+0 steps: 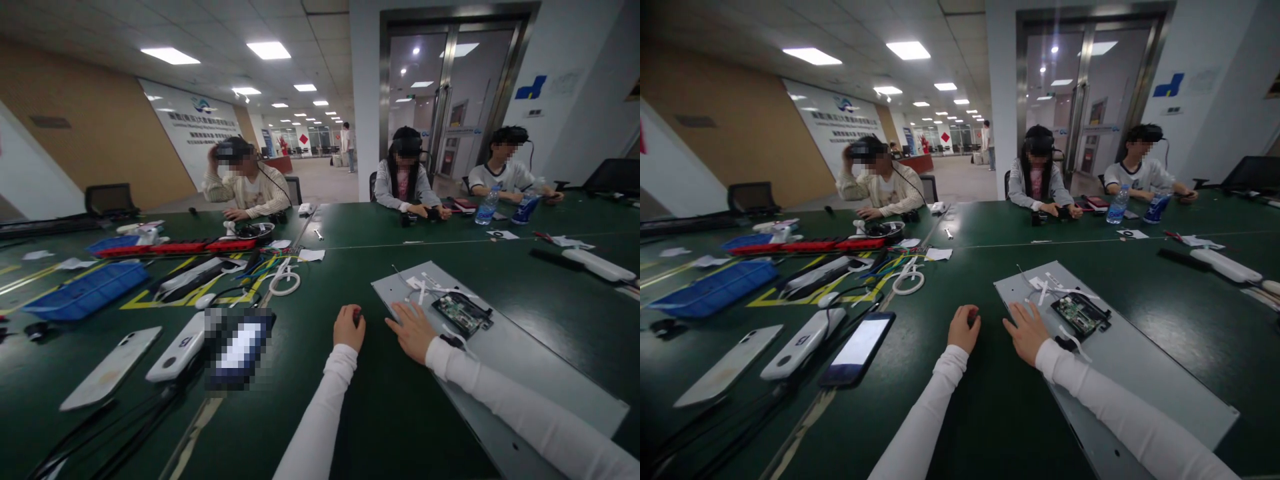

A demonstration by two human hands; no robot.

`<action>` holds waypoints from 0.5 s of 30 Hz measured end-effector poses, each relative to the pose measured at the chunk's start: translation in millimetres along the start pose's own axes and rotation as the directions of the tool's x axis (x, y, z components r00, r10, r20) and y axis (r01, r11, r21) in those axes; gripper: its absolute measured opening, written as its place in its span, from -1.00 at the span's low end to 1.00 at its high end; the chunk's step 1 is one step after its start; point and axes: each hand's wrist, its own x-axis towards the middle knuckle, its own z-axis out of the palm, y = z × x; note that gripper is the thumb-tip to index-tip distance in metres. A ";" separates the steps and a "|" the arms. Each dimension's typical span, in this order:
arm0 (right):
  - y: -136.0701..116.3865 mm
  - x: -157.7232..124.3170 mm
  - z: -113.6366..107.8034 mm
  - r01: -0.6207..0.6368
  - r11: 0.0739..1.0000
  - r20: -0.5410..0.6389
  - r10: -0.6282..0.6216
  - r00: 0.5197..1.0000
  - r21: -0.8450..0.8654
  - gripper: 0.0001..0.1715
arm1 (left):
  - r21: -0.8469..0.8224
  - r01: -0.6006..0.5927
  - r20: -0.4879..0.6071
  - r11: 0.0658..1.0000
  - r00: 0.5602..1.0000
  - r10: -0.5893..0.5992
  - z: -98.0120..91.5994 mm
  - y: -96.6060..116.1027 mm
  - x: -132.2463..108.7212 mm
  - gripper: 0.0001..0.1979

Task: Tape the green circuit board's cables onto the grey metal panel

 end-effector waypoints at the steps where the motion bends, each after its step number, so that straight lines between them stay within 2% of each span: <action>1: 0.8 4.2 1.7 -0.033 0.999 0.005 0.033 0.999 -0.003 -0.53 | 0.001 0.006 -0.009 1.000 1.000 -0.006 -1.2 -3.2 0.4 -0.83; 8: 26.0 4.7 9.1 -0.188 0.980 -0.013 0.188 0.982 -0.062 -0.58 | -0.014 -0.016 0.015 1.000 1.000 0.017 -1.5 -3.7 -4.1 -0.81; 15: 89.1 -10.7 27.5 -0.301 0.938 -0.069 0.293 0.954 -0.171 -0.60 | 0.003 0.015 0.055 1.000 0.998 -0.015 -4.0 -0.9 -1.6 -0.80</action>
